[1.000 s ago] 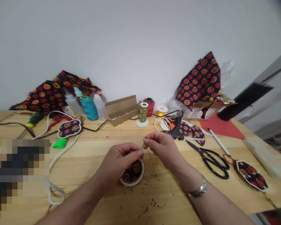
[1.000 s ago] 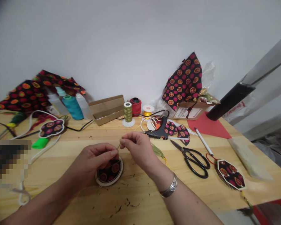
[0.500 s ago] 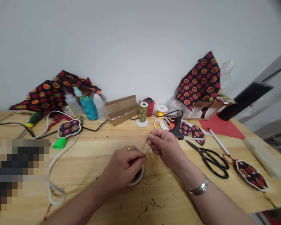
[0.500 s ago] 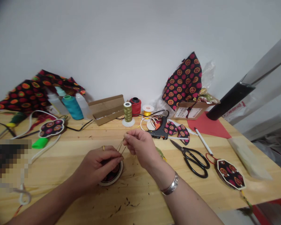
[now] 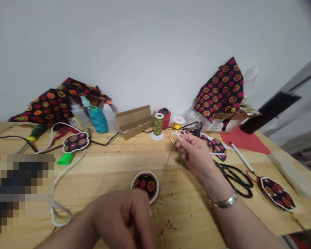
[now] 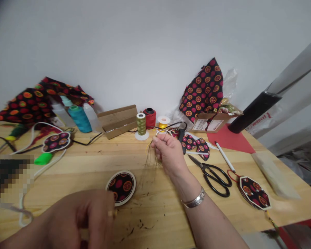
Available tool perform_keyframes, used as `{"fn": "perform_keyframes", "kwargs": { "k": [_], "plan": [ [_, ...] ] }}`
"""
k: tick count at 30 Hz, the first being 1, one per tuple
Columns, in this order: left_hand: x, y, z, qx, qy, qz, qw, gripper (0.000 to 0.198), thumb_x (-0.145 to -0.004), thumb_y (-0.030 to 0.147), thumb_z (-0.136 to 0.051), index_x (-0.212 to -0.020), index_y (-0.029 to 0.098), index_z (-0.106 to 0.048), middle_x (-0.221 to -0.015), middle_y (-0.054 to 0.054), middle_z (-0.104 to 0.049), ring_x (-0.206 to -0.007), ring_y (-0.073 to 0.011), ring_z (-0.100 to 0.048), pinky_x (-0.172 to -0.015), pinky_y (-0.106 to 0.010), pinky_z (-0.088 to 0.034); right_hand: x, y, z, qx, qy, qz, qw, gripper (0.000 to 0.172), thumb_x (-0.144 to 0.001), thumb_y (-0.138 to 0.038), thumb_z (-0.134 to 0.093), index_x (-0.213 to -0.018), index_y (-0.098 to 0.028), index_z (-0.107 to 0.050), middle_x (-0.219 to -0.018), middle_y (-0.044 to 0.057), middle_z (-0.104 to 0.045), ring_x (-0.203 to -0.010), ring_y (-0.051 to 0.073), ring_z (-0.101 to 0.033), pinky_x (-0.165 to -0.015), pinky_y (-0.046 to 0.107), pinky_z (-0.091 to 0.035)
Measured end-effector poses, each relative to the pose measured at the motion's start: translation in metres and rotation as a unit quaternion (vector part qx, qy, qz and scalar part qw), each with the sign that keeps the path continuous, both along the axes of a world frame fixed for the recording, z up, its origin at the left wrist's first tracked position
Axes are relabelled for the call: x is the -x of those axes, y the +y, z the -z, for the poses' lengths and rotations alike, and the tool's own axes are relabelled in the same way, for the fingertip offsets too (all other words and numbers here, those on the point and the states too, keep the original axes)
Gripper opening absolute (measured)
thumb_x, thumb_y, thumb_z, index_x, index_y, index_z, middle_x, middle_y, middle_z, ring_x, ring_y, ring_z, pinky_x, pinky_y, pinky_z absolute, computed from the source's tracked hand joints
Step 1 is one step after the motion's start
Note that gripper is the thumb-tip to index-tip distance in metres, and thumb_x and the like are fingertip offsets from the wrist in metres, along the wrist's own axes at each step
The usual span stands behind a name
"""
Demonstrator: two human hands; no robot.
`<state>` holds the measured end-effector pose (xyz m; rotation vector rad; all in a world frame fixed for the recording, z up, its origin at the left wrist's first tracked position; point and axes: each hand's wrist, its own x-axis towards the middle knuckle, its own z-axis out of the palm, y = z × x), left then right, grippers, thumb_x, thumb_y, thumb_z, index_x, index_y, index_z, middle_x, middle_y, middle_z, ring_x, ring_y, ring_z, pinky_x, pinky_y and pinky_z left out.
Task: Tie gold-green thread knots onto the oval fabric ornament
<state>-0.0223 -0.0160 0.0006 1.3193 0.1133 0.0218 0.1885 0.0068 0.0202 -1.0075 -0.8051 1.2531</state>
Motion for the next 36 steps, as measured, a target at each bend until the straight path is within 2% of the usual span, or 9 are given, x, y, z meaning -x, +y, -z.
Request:
{"fn": "perform_keyframes", "kwargs": {
  "k": [2,4,6,9,14,20,23,28,36],
  "plan": [
    [-0.003,0.003,-0.003,0.04,-0.039,-0.215,0.975,0.032,-0.069,0.046,-0.064,-0.071,0.016,-0.075,-0.059,-0.008,-0.067,-0.042,-0.012,-0.05,-0.04,-0.023,-0.039,0.004,-0.003,0.001,0.008,-0.019,-0.034,0.999,0.02,-0.066,-0.027,-0.069,-0.066,-0.015,-0.053,-0.052,-0.005,-0.055,-0.036,0.001,-0.032,-0.035,0.015,-0.02],
    [-0.01,0.006,-0.005,0.04,-0.074,-0.446,0.891,0.017,-0.076,0.032,-0.062,-0.071,0.019,-0.073,-0.073,-0.004,-0.069,-0.054,-0.0098,-0.054,-0.05,-0.019,-0.043,0.01,-0.008,0.002,0.017,-0.045,-0.075,0.996,0.017,-0.068,-0.026,-0.067,-0.068,-0.015,-0.055,-0.052,-0.005,-0.056,-0.037,0.002,-0.033,-0.036,0.016,-0.021],
    [-0.018,0.007,-0.005,0.024,-0.096,-0.569,0.816,0.012,-0.078,0.024,-0.061,-0.076,0.02,-0.072,-0.094,-0.003,-0.068,-0.078,-0.0121,-0.059,-0.072,-0.021,-0.046,0.016,-0.013,0.004,0.019,-0.079,-0.114,0.99,0.014,-0.07,-0.024,-0.066,-0.068,-0.015,-0.055,-0.053,-0.004,-0.058,-0.038,0.003,-0.036,-0.037,0.016,-0.024],
    [-0.025,0.007,-0.002,0.021,-0.08,-0.577,0.812,0.02,-0.081,0.025,-0.058,-0.097,0.023,-0.068,-0.11,-0.005,-0.065,-0.105,-0.0195,-0.054,-0.093,-0.031,-0.039,0.025,-0.019,0.004,0.005,-0.132,-0.159,0.978,0.01,-0.072,-0.021,-0.063,-0.067,-0.016,-0.056,-0.054,-0.004,-0.058,-0.041,0.003,-0.037,-0.04,0.017,-0.027],
    [-0.025,0.002,0.003,-0.014,0.008,-0.528,0.849,0.027,-0.084,0.031,-0.054,-0.108,0.025,-0.064,-0.11,-0.004,-0.065,-0.108,-0.0196,-0.053,-0.092,-0.029,-0.038,0.03,-0.021,0.003,0.0,-0.163,-0.169,0.972,0.009,-0.071,-0.02,-0.062,-0.065,-0.015,-0.057,-0.055,-0.004,-0.057,-0.044,0.005,-0.042,-0.042,0.019,-0.03],
    [-0.027,0.001,0.0,-0.074,0.079,-0.523,0.845,0.033,-0.084,0.035,-0.05,-0.113,0.023,-0.06,-0.059,0.004,-0.058,-0.056,-0.0094,-0.052,-0.054,-0.019,-0.042,0.03,-0.019,0.005,0.023,-0.159,-0.147,0.976,0.01,-0.07,-0.022,-0.063,-0.066,-0.015,-0.057,-0.054,-0.003,-0.058,-0.044,0.005,-0.043,-0.043,0.019,-0.03],
    [-0.028,0.001,-0.003,-0.118,0.099,-0.532,0.833,0.031,-0.081,0.034,-0.055,-0.109,0.024,-0.063,-0.053,0.006,-0.053,-0.05,-0.0083,-0.046,-0.047,-0.017,-0.037,0.03,-0.018,0.006,0.018,-0.164,-0.149,0.975,0.011,-0.069,-0.021,-0.064,-0.063,-0.015,-0.057,-0.053,-0.004,-0.057,-0.045,0.005,-0.043,-0.044,0.019,-0.032],
    [-0.026,0.003,-0.004,-0.172,0.109,-0.557,0.805,0.021,-0.076,0.029,-0.06,-0.093,0.025,-0.071,-0.063,0.003,-0.065,-0.061,-0.0119,-0.057,-0.053,-0.018,-0.042,0.032,-0.018,0.006,0.018,-0.155,-0.145,0.977,0.01,-0.067,-0.021,-0.064,-0.063,-0.015,-0.058,-0.054,-0.003,-0.058,-0.049,0.007,-0.049,-0.05,0.021,-0.038],
    [-0.026,0.005,-0.006,-0.15,0.124,-0.58,0.791,0.011,-0.071,0.029,-0.066,-0.076,0.023,-0.073,-0.073,0.0,-0.072,-0.068,-0.0138,-0.061,-0.059,-0.019,-0.045,0.033,-0.018,0.008,0.015,-0.155,-0.135,0.978,0.012,-0.066,-0.023,-0.068,-0.065,-0.015,-0.059,-0.053,-0.004,-0.058,-0.051,0.008,-0.05,-0.054,0.022,-0.041]
  ]
}}
